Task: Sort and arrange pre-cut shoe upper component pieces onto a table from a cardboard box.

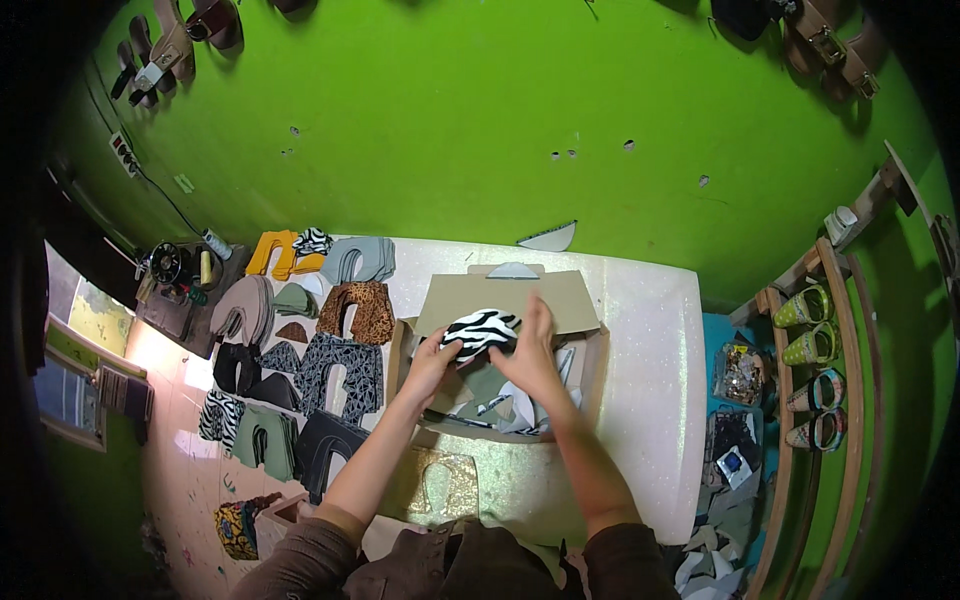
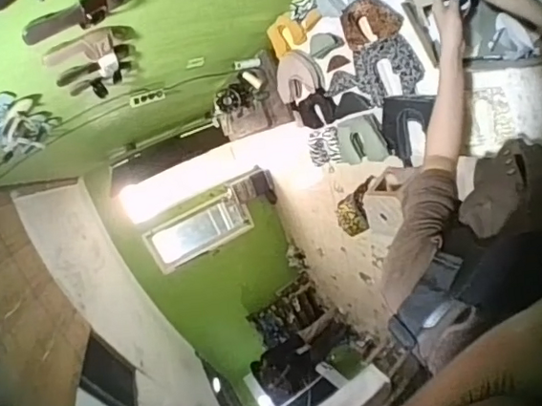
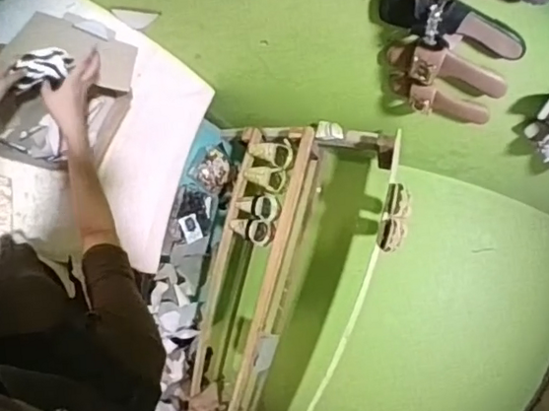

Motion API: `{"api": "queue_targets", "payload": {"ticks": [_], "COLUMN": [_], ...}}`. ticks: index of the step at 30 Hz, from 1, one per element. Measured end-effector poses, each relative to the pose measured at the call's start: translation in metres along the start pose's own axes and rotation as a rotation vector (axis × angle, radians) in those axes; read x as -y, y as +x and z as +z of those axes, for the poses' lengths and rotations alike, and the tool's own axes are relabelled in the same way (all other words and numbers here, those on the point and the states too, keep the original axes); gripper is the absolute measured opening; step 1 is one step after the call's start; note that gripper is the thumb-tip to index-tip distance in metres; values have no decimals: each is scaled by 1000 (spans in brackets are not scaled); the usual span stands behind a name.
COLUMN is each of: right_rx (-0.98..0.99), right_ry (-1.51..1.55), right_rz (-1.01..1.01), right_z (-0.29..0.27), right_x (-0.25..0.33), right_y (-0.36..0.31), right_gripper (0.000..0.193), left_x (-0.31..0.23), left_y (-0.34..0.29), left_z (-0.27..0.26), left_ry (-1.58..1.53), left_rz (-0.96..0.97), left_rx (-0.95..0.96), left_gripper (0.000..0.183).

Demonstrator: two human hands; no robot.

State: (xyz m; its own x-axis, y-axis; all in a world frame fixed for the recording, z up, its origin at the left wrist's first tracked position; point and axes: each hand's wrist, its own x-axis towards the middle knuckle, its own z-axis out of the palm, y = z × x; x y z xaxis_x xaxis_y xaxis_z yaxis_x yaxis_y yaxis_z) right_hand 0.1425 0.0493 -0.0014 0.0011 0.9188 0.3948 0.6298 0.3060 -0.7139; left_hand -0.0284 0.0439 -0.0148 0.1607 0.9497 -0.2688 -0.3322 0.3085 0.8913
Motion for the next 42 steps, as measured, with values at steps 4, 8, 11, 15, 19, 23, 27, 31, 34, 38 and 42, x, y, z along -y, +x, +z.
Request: {"api": "queue_targets", "payload": {"ticks": [4, 8, 11, 15, 19, 23, 27, 31, 34, 38, 42], "right_rx": [494, 731, 611, 640, 661, 563, 611, 551, 524, 563, 488], "right_ry": [-195, -99, -63, -95, -119, -114, -61, 28, 45, -47, 36], "right_rz": [-233, -116, -133, -99, -76, -135, -104, -106, -156, -215, -42], "right_z": [-33, -36, -35, -31, -23, -15, -12, -9, -10, -13, -13], "right_x": [4, 3, 8, 3, 6, -4, -7, -14, -13, -16, -16], "right_y": [3, 0, -4, 2, 14, 28, 32, 27, 29, 34, 29], "right_gripper": [98, 77, 62, 56, 54, 53, 56, 65, 67, 66, 62], "left_x": [-7, -13, -9, -12, -17, -6, -7, -3, -4, -10, -16], "left_y": [-4, -15, -17, -18, -10, 2, 10, 22, 26, 27, 18], "left_z": [-1, 6, 4, 4, 4, 2, -3, -3, -1, 5, 14], "left_ry": [209, 298, 458, 766, 761, 396, 327, 409, 359, 318, 6], "left_rz": [-54, -117, 132, 318, 328, 317, 132, 238, 217, 222, 60], "left_rx": [149, 242, 223, 253, 218, 103, 86, 111, 153, 214, 187], "left_gripper": [30, 33, 43, 59, 62, 66, 58, 47, 50, 60, 63]}}
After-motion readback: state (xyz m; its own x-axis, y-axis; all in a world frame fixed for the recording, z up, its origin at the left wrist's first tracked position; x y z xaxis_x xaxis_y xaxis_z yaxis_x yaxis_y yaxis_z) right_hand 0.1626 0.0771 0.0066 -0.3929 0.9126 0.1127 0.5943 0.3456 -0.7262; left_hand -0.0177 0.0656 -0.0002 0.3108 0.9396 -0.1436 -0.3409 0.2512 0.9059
